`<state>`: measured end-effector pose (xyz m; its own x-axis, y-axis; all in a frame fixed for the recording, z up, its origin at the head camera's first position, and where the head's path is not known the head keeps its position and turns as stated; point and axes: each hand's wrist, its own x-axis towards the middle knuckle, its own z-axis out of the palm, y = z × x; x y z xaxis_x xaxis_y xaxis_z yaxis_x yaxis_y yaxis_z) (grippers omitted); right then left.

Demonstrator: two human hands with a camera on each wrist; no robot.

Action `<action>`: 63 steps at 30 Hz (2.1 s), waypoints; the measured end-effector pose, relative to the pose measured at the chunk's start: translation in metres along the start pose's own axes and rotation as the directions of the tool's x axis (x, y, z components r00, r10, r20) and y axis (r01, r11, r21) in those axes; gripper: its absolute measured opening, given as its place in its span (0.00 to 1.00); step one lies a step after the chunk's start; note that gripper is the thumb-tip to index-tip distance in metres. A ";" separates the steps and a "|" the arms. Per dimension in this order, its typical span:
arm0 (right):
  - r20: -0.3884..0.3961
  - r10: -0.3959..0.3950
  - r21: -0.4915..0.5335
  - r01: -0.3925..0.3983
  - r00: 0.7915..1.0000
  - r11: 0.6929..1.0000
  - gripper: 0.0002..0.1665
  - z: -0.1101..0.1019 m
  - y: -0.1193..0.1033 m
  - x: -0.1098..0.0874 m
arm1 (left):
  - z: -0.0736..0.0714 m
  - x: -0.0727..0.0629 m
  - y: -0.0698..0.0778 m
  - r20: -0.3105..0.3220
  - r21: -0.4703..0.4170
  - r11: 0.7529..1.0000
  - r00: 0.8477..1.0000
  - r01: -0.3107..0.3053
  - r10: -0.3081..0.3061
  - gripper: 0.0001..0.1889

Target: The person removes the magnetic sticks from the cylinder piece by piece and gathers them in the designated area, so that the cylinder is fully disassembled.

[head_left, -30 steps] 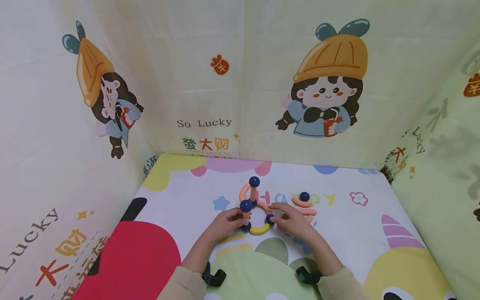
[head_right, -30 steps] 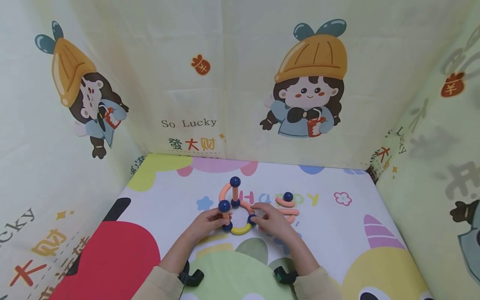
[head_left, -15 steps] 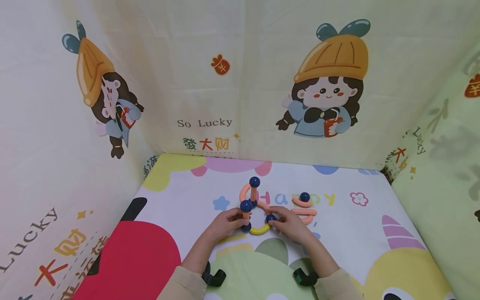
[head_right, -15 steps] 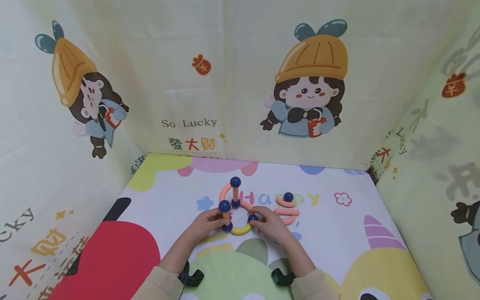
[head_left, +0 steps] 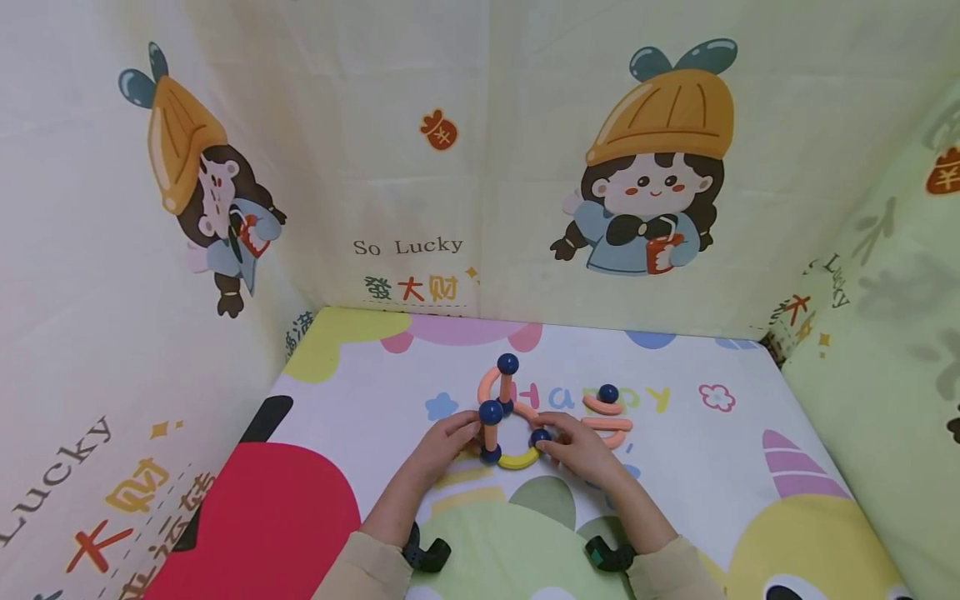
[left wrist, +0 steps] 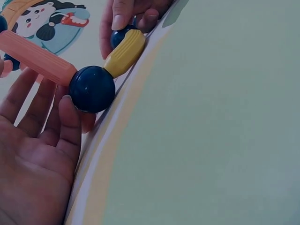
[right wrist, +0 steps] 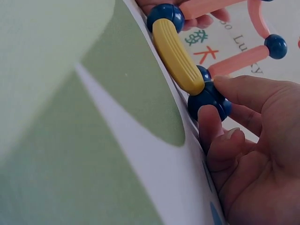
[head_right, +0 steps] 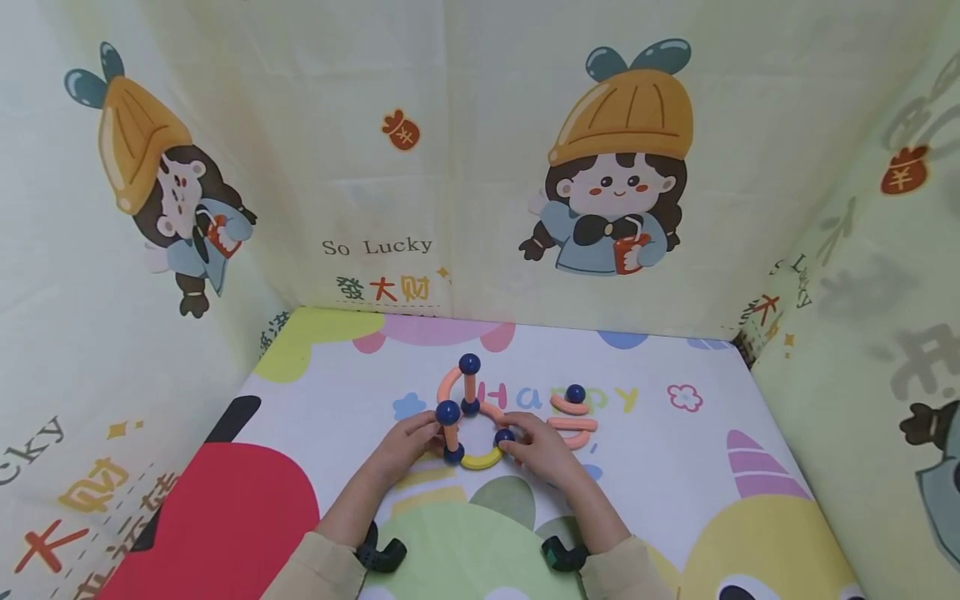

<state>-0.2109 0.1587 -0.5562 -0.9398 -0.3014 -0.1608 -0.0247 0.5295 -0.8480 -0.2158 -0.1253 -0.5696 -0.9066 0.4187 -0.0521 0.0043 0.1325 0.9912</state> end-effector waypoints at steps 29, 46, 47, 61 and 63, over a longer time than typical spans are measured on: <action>-0.014 -0.024 0.022 0.024 1.000 0.999 0.25 0.002 0.007 0.002 | -0.018 0.027 0.061 0.059 0.013 1.000 0.998 0.007 -0.008 0.32; -0.009 -0.047 0.046 0.047 0.999 0.998 0.23 0.000 0.007 0.002 | -0.015 0.027 0.062 0.006 0.018 1.000 1.000 -0.018 0.018 0.28; -0.007 -0.048 0.048 0.048 0.999 0.998 0.23 0.000 0.008 0.002 | -0.015 0.027 0.062 0.006 0.017 1.000 1.000 -0.018 0.018 0.27; -0.009 -0.048 0.042 0.049 0.999 0.998 0.26 0.001 0.005 -0.001 | -0.016 0.026 0.063 0.012 0.008 0.999 0.999 -0.038 0.037 0.26; -0.005 -0.045 0.046 0.045 0.999 0.998 0.26 0.000 0.004 -0.002 | -0.016 0.026 0.062 0.013 0.012 0.999 0.999 -0.036 0.036 0.26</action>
<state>-0.2090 0.1610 -0.5595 -0.9396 -0.3205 -0.1201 -0.0511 0.4781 -0.8768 -0.2461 -0.1203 -0.5076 -0.9002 0.4351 -0.0178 0.0423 0.1281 0.9909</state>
